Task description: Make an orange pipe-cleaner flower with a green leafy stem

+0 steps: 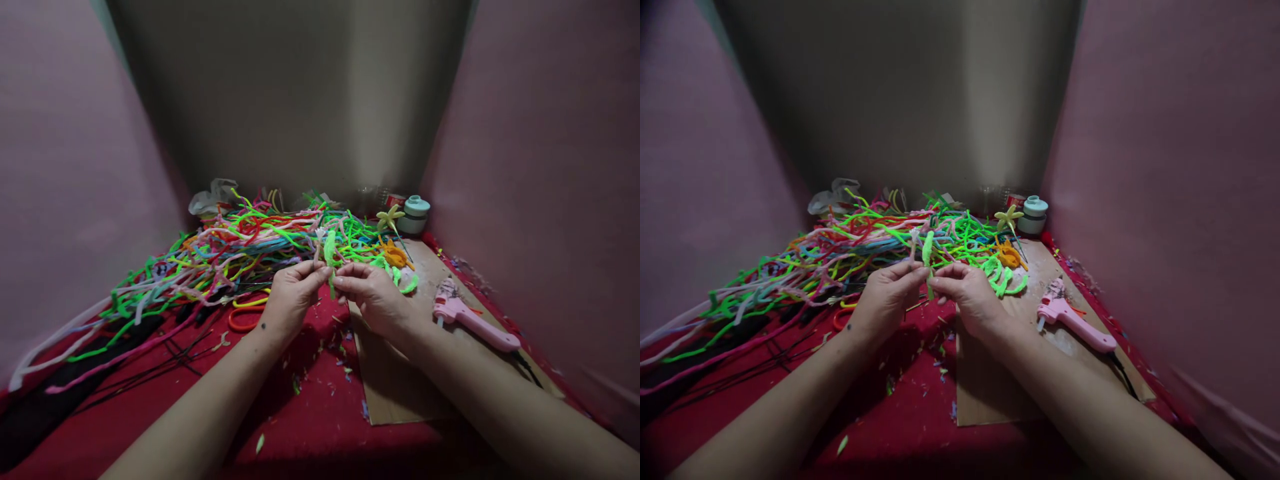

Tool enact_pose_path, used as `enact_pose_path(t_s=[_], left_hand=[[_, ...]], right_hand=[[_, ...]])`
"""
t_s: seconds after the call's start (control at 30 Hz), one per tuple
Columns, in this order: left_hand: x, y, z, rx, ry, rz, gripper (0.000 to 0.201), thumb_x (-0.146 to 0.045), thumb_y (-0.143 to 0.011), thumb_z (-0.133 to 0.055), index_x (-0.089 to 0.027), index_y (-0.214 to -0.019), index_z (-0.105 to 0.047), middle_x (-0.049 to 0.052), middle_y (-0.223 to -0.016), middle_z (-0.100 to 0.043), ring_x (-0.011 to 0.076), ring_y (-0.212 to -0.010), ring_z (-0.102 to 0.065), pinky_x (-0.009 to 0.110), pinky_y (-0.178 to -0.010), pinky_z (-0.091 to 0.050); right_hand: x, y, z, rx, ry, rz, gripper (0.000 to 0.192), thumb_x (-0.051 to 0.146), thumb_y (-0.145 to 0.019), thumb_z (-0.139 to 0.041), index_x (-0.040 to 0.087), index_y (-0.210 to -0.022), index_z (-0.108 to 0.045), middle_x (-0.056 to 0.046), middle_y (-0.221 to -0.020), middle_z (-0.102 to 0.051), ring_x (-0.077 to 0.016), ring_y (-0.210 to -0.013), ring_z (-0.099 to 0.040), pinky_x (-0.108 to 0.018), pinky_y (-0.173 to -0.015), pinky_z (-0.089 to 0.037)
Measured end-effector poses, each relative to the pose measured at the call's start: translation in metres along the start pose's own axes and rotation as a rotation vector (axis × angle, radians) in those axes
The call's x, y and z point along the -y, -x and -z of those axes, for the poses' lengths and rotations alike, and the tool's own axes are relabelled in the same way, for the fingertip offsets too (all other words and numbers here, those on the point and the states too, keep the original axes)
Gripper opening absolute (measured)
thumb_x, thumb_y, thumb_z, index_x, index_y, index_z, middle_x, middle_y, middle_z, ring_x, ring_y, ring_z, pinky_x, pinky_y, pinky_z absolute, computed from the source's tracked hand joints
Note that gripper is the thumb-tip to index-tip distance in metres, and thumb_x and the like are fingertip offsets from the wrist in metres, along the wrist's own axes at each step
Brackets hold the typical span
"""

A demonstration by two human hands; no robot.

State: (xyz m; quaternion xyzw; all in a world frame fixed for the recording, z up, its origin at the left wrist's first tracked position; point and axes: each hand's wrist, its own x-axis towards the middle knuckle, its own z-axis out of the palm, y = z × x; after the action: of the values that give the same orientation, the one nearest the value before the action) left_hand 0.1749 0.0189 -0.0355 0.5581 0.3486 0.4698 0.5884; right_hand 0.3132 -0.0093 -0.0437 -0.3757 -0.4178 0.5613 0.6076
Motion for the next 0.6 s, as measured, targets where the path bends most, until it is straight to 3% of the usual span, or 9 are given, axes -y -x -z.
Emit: enact_pose_path(t_s=[0.1, 0.27, 0.53, 0.6], left_hand=[[-0.0018, 0.0001, -0.0009, 0.048, -0.065, 0.025, 0.020, -0.033, -0.069, -0.069, -0.015, -0.069, -0.062, -0.008, -0.048, -0.033, 0.0033, -0.043, -0.023, 0.019, -0.043, -0.019], [-0.0011, 0.0021, -0.0032, 0.157, -0.283, -0.034, 0.017, -0.030, -0.075, -0.061, -0.014, -0.069, -0.064, -0.005, -0.057, -0.046, 0.0053, -0.049, -0.030, 0.020, -0.047, -0.024], [-0.0014, 0.0040, -0.0046, 0.168, -0.236, -0.002, 0.019, -0.034, -0.074, -0.062, -0.015, -0.076, -0.061, -0.006, -0.056, -0.042, 0.0060, -0.050, -0.029, 0.021, -0.049, -0.024], [-0.0011, 0.0034, -0.0046, 0.188, -0.239, 0.010, 0.020, -0.034, -0.074, -0.063, -0.015, -0.077, -0.061, -0.006, -0.057, -0.043, 0.0062, -0.051, -0.029, 0.021, -0.049, -0.023]], right_hand=[[0.0056, -0.0012, 0.0033, -0.054, -0.037, 0.019, 0.019, 0.024, -0.061, -0.073, 0.016, -0.077, -0.064, 0.002, -0.066, -0.059, -0.0080, -0.054, -0.048, -0.024, -0.054, -0.034], [0.0085, -0.0033, 0.0052, -0.033, -0.002, 0.054, 0.017, 0.028, -0.063, -0.071, 0.014, -0.065, -0.061, 0.002, -0.061, -0.056, -0.0066, -0.050, -0.044, -0.023, -0.051, -0.032], [0.0099, -0.0018, 0.0016, -0.172, -0.229, -0.207, 0.010, 0.018, -0.056, -0.062, 0.015, -0.055, -0.053, 0.001, -0.051, -0.054, -0.0072, -0.045, -0.044, -0.022, -0.045, -0.032], [0.0108, -0.0012, 0.0028, -0.160, -0.236, -0.208, 0.009, 0.018, -0.056, -0.061, 0.015, -0.055, -0.053, 0.002, -0.050, -0.054, -0.0075, -0.045, -0.045, -0.022, -0.043, -0.031]])
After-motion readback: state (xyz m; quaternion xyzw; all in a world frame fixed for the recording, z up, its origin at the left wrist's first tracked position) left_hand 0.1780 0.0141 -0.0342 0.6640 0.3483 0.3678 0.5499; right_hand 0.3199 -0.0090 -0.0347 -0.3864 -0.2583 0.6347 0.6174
